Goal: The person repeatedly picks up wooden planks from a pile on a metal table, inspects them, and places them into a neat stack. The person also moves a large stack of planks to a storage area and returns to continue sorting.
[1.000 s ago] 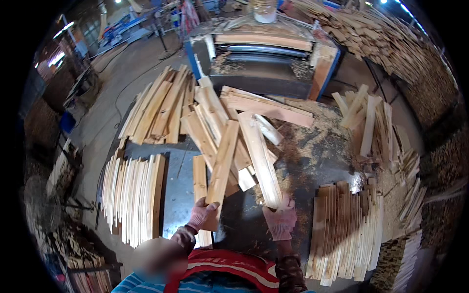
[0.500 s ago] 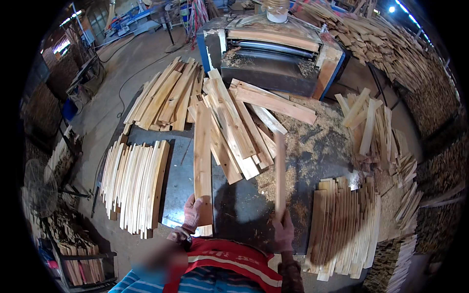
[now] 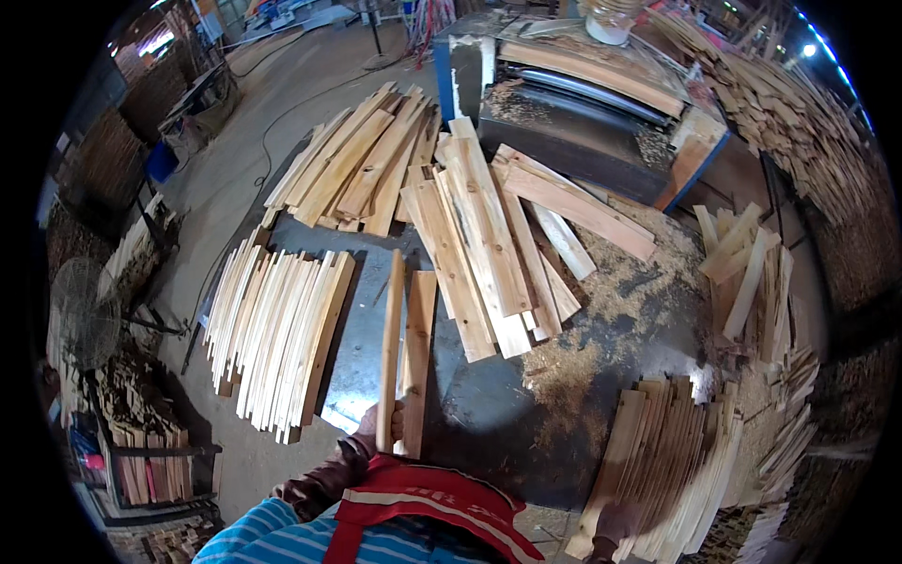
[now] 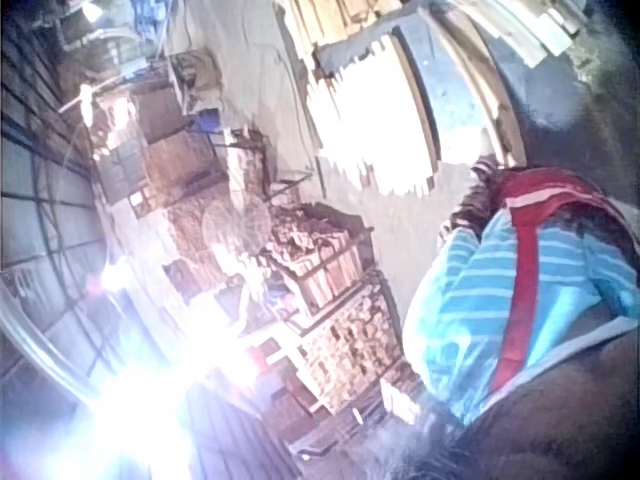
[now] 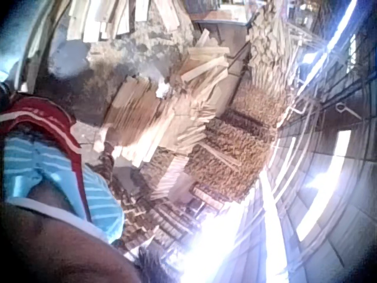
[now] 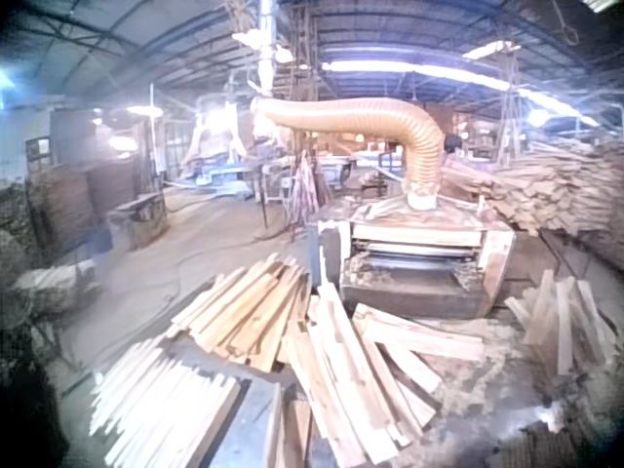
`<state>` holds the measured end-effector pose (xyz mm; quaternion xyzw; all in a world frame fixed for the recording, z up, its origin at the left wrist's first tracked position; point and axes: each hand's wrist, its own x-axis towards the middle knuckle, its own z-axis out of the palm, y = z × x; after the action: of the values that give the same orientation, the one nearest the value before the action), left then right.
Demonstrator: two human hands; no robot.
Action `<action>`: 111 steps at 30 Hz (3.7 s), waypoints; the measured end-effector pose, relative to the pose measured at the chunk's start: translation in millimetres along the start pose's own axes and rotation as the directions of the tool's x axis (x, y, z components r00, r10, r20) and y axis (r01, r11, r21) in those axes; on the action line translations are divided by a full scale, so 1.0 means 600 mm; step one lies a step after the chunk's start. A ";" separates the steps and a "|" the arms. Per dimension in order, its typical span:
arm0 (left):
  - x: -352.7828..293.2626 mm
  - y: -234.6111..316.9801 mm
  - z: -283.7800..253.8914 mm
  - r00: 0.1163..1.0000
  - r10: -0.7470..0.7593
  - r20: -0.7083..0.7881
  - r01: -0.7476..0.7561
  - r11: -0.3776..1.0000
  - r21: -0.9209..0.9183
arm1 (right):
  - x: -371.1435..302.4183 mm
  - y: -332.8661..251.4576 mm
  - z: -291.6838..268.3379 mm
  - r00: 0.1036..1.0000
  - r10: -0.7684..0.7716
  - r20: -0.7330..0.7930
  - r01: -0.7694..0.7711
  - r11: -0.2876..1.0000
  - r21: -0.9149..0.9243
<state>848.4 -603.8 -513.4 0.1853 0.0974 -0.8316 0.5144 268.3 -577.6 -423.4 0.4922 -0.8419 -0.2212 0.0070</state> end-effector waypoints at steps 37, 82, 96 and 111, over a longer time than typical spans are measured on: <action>0.118 0.036 0.294 0.899 0.433 -0.069 -0.299 0.720 0.626 | 0.035 -0.559 -0.291 0.607 -0.520 -0.601 0.793 0.449 0.412; 0.259 -0.037 0.319 0.845 0.535 -0.002 -0.280 0.444 0.851 | 0.015 -0.417 -0.212 0.858 -0.381 -0.344 0.510 0.704 0.493; 0.251 0.062 0.256 0.906 0.297 -0.301 0.004 0.705 0.709 | 0.041 -0.403 -0.200 0.845 -0.417 -0.336 0.526 0.764 0.375; 0.026 -0.062 0.097 0.879 0.240 -0.412 0.007 0.858 0.513 | -0.051 -0.303 -0.124 0.910 -0.366 -0.198 0.363 0.469 0.805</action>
<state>797.0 -620.2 -467.9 0.5102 -0.0133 -0.7258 0.4613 451.3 -655.1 -418.8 0.6039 -0.7206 0.2037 -0.2730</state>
